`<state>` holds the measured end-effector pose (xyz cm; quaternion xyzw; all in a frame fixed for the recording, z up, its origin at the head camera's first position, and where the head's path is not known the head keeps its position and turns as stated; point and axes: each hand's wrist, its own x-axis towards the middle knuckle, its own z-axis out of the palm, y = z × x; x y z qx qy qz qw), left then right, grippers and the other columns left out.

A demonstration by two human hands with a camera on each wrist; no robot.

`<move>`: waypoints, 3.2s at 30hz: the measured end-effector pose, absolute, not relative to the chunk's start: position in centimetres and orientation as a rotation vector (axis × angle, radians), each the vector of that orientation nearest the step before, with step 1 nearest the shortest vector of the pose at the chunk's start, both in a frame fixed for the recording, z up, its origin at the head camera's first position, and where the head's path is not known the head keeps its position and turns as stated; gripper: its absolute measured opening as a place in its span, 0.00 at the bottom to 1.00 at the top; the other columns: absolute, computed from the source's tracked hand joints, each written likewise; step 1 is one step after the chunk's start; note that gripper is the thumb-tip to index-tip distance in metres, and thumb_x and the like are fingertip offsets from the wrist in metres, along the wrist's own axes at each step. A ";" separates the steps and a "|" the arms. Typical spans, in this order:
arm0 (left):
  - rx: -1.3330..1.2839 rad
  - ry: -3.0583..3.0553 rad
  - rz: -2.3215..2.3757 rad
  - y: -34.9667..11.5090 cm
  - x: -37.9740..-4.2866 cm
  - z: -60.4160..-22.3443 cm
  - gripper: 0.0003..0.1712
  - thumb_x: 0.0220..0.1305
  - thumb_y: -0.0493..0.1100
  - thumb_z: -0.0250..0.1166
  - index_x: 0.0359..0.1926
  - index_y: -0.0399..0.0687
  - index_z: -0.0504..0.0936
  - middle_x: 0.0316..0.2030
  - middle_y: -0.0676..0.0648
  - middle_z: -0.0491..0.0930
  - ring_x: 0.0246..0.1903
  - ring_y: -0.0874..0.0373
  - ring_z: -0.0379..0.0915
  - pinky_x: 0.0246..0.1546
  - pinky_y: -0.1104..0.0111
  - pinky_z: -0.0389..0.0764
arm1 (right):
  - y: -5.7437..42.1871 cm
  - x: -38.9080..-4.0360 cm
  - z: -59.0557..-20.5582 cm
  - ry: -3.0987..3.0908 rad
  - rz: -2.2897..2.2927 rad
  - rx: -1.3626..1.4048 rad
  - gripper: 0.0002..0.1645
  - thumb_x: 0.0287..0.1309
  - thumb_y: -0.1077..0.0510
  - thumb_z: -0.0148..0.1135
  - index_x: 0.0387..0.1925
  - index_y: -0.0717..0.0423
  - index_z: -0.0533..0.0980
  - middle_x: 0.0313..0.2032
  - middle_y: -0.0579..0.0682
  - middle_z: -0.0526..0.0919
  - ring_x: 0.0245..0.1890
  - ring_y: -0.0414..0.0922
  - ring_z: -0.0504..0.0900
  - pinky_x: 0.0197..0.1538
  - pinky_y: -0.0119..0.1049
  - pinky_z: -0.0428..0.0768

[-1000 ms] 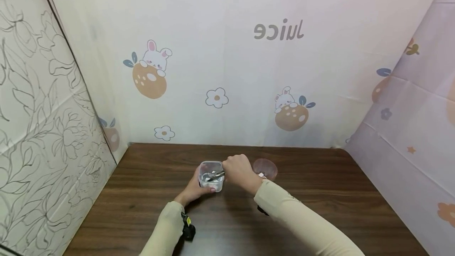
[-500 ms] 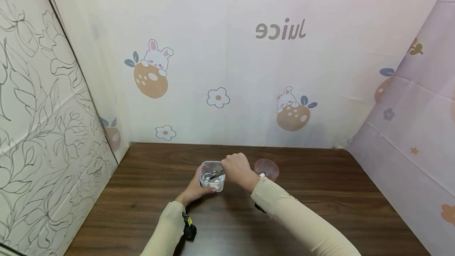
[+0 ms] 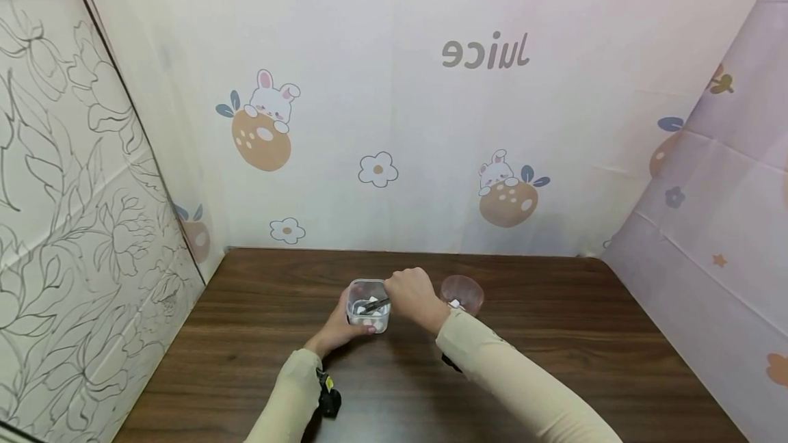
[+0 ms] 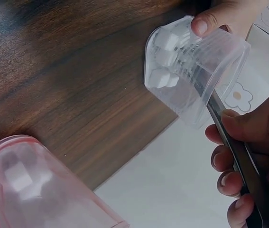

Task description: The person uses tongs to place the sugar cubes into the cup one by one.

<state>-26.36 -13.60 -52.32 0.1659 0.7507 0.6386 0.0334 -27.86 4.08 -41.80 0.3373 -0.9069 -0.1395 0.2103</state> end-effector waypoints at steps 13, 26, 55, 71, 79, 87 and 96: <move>0.542 2.290 2.019 -13.5 -26.3 -52.4 0.57 0.37 0.30 0.72 0.64 0.36 0.44 0.59 0.31 0.55 0.57 0.39 0.52 0.56 0.49 0.51 | 5.3 -28.0 -40.8 -2.618 -0.354 0.896 0.16 0.23 0.45 0.70 0.09 0.46 0.71 0.10 0.42 0.70 0.10 0.38 0.63 0.12 0.36 0.64; 0.559 2.307 2.013 -13.3 -26.3 -52.0 0.55 0.36 0.29 0.71 0.63 0.33 0.46 0.59 0.29 0.54 0.57 0.37 0.51 0.56 0.48 0.50 | 7.2 -27.0 -38.8 -2.604 -0.299 0.871 0.14 0.30 0.54 0.64 0.05 0.46 0.67 0.08 0.41 0.64 0.08 0.38 0.61 0.11 0.35 0.60; 0.546 2.338 2.010 -13.3 -25.8 -52.1 0.53 0.37 0.30 0.71 0.62 0.31 0.47 0.58 0.27 0.55 0.56 0.33 0.51 0.55 0.46 0.50 | 12.0 -25.3 -35.5 -2.638 -0.231 0.767 0.16 0.40 0.55 0.63 0.06 0.46 0.69 0.05 0.40 0.58 0.10 0.38 0.51 0.09 0.32 0.54; 0.483 2.327 1.998 -13.2 -25.5 -51.8 0.54 0.37 0.30 0.71 0.63 0.32 0.46 0.59 0.29 0.54 0.57 0.35 0.50 0.56 0.48 0.49 | 16.2 -24.4 -33.9 -2.673 -0.192 0.644 0.09 0.37 0.60 0.61 0.10 0.44 0.75 0.10 0.40 0.70 0.09 0.39 0.59 0.10 0.34 0.57; 0.528 2.336 2.018 -13.2 -25.8 -52.3 0.55 0.36 0.30 0.72 0.63 0.31 0.47 0.58 0.28 0.54 0.56 0.34 0.51 0.55 0.46 0.50 | 18.2 -24.0 -33.6 -2.643 -0.167 0.599 0.20 0.42 0.56 0.62 0.04 0.43 0.66 0.07 0.40 0.63 0.08 0.40 0.59 0.10 0.35 0.57; 0.476 2.360 2.013 -13.5 -27.1 -54.4 0.57 0.34 0.34 0.74 0.64 0.41 0.49 0.59 0.34 0.58 0.57 0.41 0.54 0.56 0.51 0.51 | 20.2 -23.5 -34.1 -2.685 -0.177 0.555 0.20 0.43 0.56 0.62 0.05 0.42 0.66 0.08 0.41 0.65 0.08 0.40 0.59 0.10 0.35 0.58; 0.463 2.380 1.994 -13.6 -26.7 -53.7 0.57 0.34 0.34 0.74 0.64 0.41 0.48 0.58 0.34 0.58 0.57 0.40 0.54 0.56 0.51 0.51 | 21.7 -23.1 -35.2 -2.707 -0.182 0.553 0.23 0.43 0.58 0.64 0.04 0.43 0.62 0.05 0.40 0.59 0.09 0.38 0.53 0.12 0.32 0.51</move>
